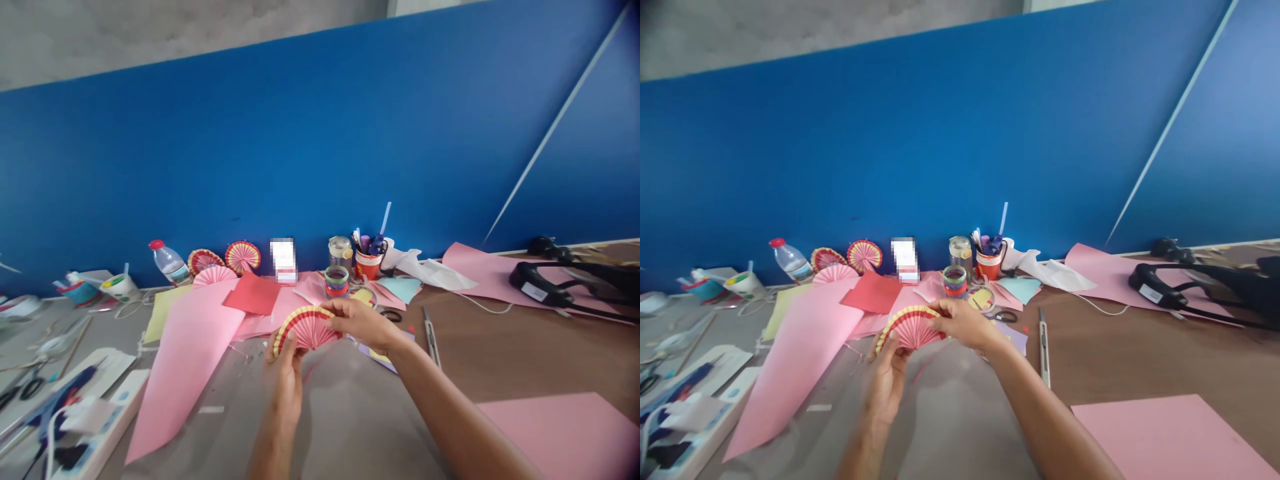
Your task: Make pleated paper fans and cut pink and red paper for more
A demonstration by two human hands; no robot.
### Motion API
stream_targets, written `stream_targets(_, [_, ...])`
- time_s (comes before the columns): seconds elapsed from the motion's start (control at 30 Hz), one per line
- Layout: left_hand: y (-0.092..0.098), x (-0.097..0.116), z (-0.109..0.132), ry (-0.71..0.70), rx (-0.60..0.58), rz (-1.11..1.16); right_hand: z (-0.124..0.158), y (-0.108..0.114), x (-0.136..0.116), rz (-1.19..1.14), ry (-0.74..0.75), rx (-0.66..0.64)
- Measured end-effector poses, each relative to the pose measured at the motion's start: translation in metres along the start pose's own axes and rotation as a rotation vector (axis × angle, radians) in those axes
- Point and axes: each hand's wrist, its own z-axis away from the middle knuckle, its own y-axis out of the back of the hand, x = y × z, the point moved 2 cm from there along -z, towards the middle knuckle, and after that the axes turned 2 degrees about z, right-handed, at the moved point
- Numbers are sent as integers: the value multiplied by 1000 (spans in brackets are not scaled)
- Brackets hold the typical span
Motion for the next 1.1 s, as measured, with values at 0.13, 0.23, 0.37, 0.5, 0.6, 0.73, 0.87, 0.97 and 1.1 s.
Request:
stream_targets(0.13, [0,1,0,9,23,24,-3,-4,5,-7,59,114])
stream_targets(0.23, [-1,2,1,35,-4,39,-2,-5,6,1,154,205])
stream_targets(0.37, [-5,1,3,65,-81,39,0,-3,0,-8,231,329])
stream_targets(0.5, [-9,-5,8,193,-161,-21,0,-2,-3,-49,283,449])
stream_targets(0.6, [-8,-7,9,269,-223,-65,2,-4,-3,18,322,463])
stream_targets(0.73, [1,2,0,182,-199,17,6,-10,-6,155,336,319])
stream_targets(0.87, [6,5,-8,184,-219,22,6,-11,-8,113,354,325])
stream_targets(0.97, [6,0,-9,237,-201,-25,2,-11,-4,108,365,385])
stream_targets(1.1, [6,-2,-11,224,-109,65,-4,-13,7,209,265,415])
